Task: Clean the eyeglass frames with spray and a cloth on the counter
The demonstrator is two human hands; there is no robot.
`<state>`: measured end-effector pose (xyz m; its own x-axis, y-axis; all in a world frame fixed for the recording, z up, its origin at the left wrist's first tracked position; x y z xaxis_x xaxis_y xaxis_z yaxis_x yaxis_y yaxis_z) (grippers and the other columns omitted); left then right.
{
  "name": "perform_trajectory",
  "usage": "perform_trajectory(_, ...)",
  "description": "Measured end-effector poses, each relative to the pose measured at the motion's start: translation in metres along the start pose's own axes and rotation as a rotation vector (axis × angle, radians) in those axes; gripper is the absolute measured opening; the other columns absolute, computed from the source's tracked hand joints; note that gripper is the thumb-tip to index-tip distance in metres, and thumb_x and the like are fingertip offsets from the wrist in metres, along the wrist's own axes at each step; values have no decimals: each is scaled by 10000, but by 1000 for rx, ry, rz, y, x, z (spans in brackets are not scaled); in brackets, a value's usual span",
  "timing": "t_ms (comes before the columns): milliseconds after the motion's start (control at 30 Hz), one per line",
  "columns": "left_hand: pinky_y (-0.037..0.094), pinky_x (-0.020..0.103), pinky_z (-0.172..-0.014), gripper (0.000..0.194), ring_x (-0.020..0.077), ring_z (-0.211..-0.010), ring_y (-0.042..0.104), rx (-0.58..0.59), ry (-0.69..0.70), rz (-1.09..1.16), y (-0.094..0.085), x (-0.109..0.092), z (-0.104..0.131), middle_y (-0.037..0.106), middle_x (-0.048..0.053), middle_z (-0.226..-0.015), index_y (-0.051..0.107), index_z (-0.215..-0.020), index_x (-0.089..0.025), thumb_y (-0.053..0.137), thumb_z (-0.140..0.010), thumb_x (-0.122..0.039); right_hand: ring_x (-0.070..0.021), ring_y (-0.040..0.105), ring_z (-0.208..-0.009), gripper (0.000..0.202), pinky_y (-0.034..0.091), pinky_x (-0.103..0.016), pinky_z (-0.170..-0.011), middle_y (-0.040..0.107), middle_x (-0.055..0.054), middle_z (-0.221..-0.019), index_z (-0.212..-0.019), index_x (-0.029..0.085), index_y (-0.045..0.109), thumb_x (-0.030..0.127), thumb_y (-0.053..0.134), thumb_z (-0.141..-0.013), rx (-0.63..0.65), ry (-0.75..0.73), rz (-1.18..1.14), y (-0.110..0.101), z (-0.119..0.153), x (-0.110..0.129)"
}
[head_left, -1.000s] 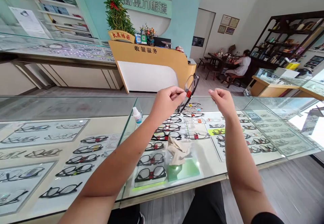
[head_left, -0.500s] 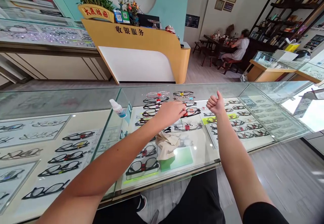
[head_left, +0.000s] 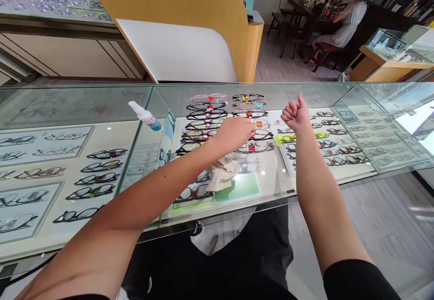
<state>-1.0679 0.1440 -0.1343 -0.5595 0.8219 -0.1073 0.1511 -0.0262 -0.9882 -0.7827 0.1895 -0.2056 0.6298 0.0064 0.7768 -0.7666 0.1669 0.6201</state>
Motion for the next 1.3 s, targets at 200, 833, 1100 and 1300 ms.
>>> perform_trajectory(200, 515, 440, -902, 325, 333, -1155, 695, -50, 20, -34, 5, 0, -1, 787, 152, -1221, 840, -1149, -163, 593, -1114, -371, -92, 135, -407, 746, 184, -255, -405, 213, 79, -423, -615, 242, 232, 654, 646, -1079, -28, 9, 22, 4, 1, 1)
perform_trajectory(833, 328, 619, -1203, 640, 457, -1478, 472, -41, 46, 149, 10, 1, 1, 742, 208, -1443, 864, -1152, -166, 430, -1133, -635, -90, 152, -405, 660, 199, -254, -414, 193, 86, -430, -630, 243, 365, 617, 618, -1112, -33, -8, 27, 5, 1, 1)
perform_trajectory(1100, 316, 627, -1221, 625, 453, -1491, 465, -91, 39, 186, -1, 2, 0, 699, 205, -1517, 824, -1237, -168, 500, -1110, -687, -97, 149, -404, 643, 193, -251, -405, 218, 82, -408, -615, 243, 429, 585, 534, -1149, -19, -14, 37, 9, 4, 1)
perform_trajectory(1300, 309, 642, -1234, 721, 419, -1488, 456, -248, 10, 335, -57, 5, 15, 653, 150, -1589, 790, -1354, -235, 364, -1120, -768, -90, 123, -407, 682, 158, -249, -405, 169, 95, -406, -612, 244, 365, 651, 616, -1099, -50, -26, 108, 10, 9, 4)
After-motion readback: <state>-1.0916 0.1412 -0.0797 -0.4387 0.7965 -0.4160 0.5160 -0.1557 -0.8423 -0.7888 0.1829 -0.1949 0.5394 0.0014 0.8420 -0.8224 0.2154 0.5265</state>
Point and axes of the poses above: each hand's wrist, its own z-axis away from the middle knuckle, its own y-axis out of the palm, x = y × z, the point moved 5 cm from there along -z, towards the middle knuckle
